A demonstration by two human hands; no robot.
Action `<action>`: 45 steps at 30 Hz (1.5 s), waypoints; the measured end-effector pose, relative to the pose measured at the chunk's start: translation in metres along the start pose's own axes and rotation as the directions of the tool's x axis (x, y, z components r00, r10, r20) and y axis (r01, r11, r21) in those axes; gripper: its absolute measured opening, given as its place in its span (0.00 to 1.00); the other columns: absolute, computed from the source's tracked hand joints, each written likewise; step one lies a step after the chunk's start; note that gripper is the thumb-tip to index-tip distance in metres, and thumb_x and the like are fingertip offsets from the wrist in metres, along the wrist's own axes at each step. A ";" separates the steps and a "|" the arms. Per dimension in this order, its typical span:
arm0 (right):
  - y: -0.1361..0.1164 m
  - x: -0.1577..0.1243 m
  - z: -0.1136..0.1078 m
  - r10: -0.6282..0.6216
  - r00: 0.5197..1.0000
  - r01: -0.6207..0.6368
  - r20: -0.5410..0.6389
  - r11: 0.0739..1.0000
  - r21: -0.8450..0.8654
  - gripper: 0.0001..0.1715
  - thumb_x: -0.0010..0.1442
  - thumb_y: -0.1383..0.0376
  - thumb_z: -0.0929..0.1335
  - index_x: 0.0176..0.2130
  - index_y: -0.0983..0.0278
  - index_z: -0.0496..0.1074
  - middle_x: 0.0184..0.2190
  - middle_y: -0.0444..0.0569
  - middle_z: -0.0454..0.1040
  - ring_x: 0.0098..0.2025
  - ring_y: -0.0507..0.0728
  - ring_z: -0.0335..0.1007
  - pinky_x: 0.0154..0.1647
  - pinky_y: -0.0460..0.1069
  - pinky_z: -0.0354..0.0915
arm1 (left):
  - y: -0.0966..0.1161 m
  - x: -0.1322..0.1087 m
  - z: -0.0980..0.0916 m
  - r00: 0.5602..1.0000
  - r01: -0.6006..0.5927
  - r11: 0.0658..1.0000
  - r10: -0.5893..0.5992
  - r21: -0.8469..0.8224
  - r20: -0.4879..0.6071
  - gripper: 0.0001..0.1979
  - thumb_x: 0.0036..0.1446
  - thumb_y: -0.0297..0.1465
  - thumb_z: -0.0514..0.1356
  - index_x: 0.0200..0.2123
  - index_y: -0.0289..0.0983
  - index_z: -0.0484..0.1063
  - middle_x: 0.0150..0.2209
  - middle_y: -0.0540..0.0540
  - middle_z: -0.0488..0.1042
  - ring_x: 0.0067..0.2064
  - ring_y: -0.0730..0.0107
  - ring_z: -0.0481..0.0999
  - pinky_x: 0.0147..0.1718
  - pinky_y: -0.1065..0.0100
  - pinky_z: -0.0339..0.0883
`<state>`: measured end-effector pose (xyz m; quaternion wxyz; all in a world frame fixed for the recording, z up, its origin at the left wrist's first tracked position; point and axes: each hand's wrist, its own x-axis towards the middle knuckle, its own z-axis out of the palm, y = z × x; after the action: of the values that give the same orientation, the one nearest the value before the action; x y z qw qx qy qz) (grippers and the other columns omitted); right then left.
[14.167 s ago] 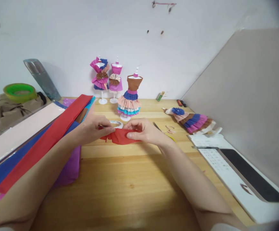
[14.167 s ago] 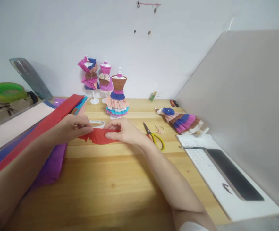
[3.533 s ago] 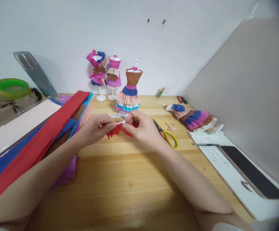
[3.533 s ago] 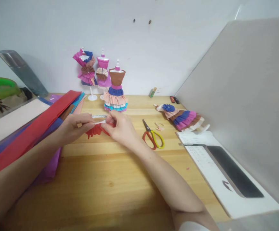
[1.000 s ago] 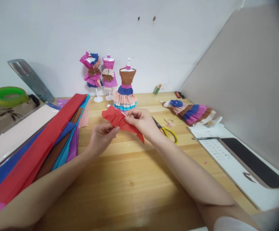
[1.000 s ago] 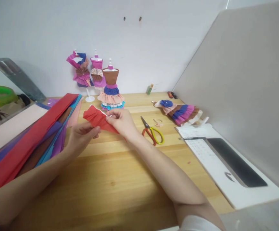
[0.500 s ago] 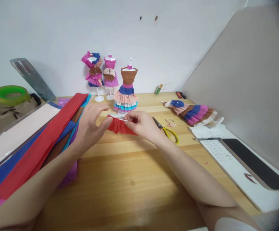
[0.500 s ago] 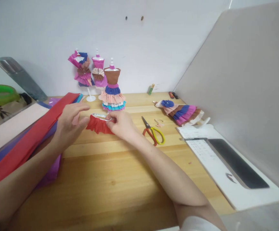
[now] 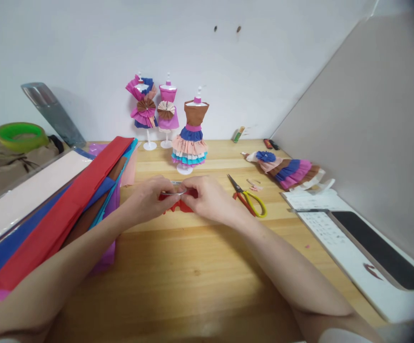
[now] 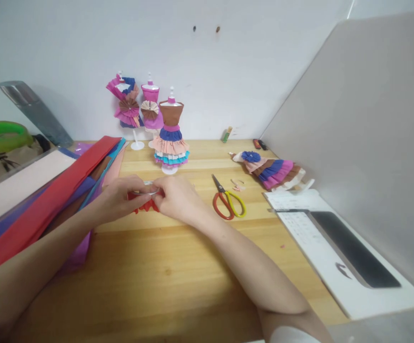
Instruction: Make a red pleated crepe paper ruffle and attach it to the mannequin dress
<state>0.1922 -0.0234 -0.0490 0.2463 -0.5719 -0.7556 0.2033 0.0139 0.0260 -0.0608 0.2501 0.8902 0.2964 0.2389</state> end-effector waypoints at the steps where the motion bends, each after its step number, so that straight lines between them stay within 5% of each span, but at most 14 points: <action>1: 0.000 0.000 0.000 0.000 1.000 0.000 0.003 1.000 0.002 0.10 0.51 0.73 0.65 0.28 0.65 0.75 0.22 0.45 0.72 0.24 0.51 0.61 0.27 0.47 0.49 | 0.000 0.000 0.000 1.000 0.007 1.000 -0.007 -0.006 0.008 0.12 0.58 0.28 0.58 0.23 0.36 0.75 0.22 0.49 0.74 0.26 0.73 0.71 0.26 0.73 0.62; 9: 0.001 0.003 -0.002 0.024 0.998 -0.032 0.064 0.991 0.126 0.09 0.53 0.72 0.66 0.26 0.65 0.75 0.20 0.42 0.68 0.24 0.49 0.59 0.27 0.46 0.51 | -0.005 0.003 -0.010 0.982 0.096 0.962 -0.049 -0.257 0.185 0.19 0.60 0.40 0.57 0.23 0.34 0.73 0.20 0.47 0.74 0.21 0.75 0.71 0.19 0.75 0.59; 14: 0.004 0.004 0.000 0.022 0.996 -0.039 0.090 0.981 0.189 0.08 0.53 0.72 0.66 0.28 0.66 0.76 0.22 0.43 0.70 0.25 0.49 0.61 0.26 0.46 0.52 | -0.004 0.002 -0.007 0.944 0.265 0.904 -0.172 -0.335 0.282 0.15 0.58 0.35 0.59 0.23 0.33 0.73 0.19 0.49 0.72 0.16 0.79 0.66 0.14 0.77 0.57; 18: 0.010 0.003 0.001 -0.026 0.997 -0.002 0.078 0.939 0.345 0.09 0.56 0.67 0.66 0.34 0.66 0.76 0.22 0.42 0.69 0.24 0.49 0.60 0.25 0.45 0.53 | -0.006 0.004 -0.011 0.939 0.278 0.857 -0.148 -0.433 0.310 0.16 0.58 0.36 0.58 0.22 0.33 0.73 0.18 0.49 0.71 0.16 0.79 0.66 0.13 0.78 0.58; 28: -0.002 -0.005 -0.010 -0.033 0.992 0.048 -0.126 0.992 0.120 0.04 0.54 0.67 0.68 0.31 0.65 0.73 0.25 0.44 0.72 0.27 0.52 0.63 0.30 0.47 0.55 | -0.014 0.006 -0.018 0.992 0.107 0.954 -0.084 -0.279 0.095 0.14 0.57 0.33 0.58 0.23 0.34 0.76 0.20 0.48 0.73 0.18 0.77 0.69 0.16 0.77 0.60; 35: 0.001 -0.003 -0.004 -0.020 0.973 0.060 -0.229 0.984 0.170 0.06 0.54 0.70 0.66 0.26 0.64 0.71 0.21 0.42 0.69 0.24 0.50 0.59 0.27 0.47 0.53 | -0.007 0.002 -0.021 1.000 0.026 0.983 -0.028 -0.184 -0.006 0.12 0.57 0.31 0.58 0.25 0.35 0.78 0.20 0.50 0.73 0.18 0.78 0.68 0.18 0.77 0.61; 45: -0.007 -0.006 0.002 0.051 0.978 0.009 -0.204 0.959 0.283 0.05 0.55 0.65 0.68 0.31 0.64 0.73 0.22 0.43 0.70 0.24 0.50 0.60 0.26 0.46 0.54 | -0.006 0.004 -0.022 0.993 -0.053 0.994 0.042 -0.100 -0.112 0.12 0.58 0.32 0.59 0.24 0.37 0.77 0.18 0.49 0.71 0.24 0.72 0.70 0.23 0.73 0.62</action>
<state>0.1872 -0.0307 -0.0473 0.4011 -0.5573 -0.6825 0.2503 0.0016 0.0388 -0.0466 0.2731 0.8685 0.2756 0.3084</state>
